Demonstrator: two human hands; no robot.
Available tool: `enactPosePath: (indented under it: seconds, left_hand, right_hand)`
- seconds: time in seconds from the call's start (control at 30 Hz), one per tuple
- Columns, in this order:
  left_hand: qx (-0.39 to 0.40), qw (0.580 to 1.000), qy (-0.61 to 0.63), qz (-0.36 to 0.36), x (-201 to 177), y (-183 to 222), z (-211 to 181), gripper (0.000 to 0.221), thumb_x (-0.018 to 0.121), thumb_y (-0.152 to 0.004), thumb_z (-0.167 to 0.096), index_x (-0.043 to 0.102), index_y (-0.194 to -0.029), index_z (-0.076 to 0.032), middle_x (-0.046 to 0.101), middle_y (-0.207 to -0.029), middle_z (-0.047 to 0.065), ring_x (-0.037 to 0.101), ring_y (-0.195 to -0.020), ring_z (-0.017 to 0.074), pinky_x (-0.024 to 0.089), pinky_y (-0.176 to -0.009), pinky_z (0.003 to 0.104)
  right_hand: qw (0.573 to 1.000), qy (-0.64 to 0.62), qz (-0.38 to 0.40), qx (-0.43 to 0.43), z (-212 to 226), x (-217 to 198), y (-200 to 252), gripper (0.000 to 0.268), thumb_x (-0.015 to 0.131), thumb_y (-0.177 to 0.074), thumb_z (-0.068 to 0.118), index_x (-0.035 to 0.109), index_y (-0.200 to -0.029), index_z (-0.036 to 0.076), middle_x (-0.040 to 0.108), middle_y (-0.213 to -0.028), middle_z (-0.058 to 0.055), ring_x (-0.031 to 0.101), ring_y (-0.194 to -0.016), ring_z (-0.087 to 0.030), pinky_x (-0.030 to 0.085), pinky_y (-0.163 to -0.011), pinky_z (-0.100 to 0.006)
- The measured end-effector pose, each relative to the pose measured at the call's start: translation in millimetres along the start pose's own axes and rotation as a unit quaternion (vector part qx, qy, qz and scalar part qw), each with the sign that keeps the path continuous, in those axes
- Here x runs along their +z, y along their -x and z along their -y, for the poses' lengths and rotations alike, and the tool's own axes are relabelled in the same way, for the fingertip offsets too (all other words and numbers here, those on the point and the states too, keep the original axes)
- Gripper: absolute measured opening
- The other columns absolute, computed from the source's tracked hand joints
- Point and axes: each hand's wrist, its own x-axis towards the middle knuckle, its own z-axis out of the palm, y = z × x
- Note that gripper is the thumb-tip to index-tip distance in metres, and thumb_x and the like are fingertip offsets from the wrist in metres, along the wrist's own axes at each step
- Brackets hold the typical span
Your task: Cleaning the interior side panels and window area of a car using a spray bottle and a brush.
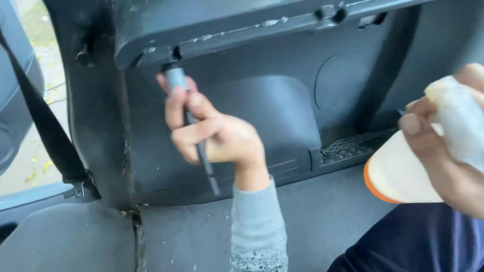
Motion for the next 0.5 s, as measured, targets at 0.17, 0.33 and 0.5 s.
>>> enactPosePath:
  seconds: [0.17, 0.33, 0.5]
  left_hand:
    - [0.081, 0.976, -0.078, 0.186, 21.3, 47.6, -29.4, 0.027, 0.069, -0.104, 0.0, 0.046, -0.096, -0.01, 0.071, -0.116, 0.011, 0.07, -0.122, 0.032, 0.063, -0.105, 0.041]
    - [0.149, 0.97, -0.113, 0.155, -27.2, -75.7, -65.3, 0.028, 0.065, -0.108, 0.002, 0.04, -0.109, -0.009, 0.066, -0.121, 0.017, 0.069, -0.123, 0.0334, 0.059, -0.112, 0.046]
    - [0.043, 0.937, -0.15, 0.314, 5.7, -110.4, -111.5, 0.019, 0.063, -0.11, 0.009, 0.049, -0.106, -0.002, 0.073, -0.107, 0.016, 0.075, -0.107, 0.0237, 0.062, -0.11, 0.042]
  right_hand:
    - [0.997, 0.014, 0.078, 0.025, 8.2, -9.0, -18.2, 0.012, 0.076, -0.084, 0.011, 0.072, -0.086, 0.0, 0.061, -0.08, -0.013, 0.067, -0.064, -0.028, 0.051, -0.06, -0.037]
    - [0.991, -0.051, 0.107, 0.058, -32.0, -8.4, -5.2, 0.012, 0.075, -0.088, 0.012, 0.07, -0.088, 0.001, 0.061, -0.081, -0.011, 0.069, -0.064, -0.02, 0.054, -0.059, -0.033]
    - [0.988, -0.058, 0.142, 0.03, -24.7, -9.4, -19.7, 0.015, 0.081, -0.082, 0.013, 0.073, -0.082, 0.001, 0.06, -0.082, -0.01, 0.064, -0.067, -0.024, 0.05, -0.063, -0.038]
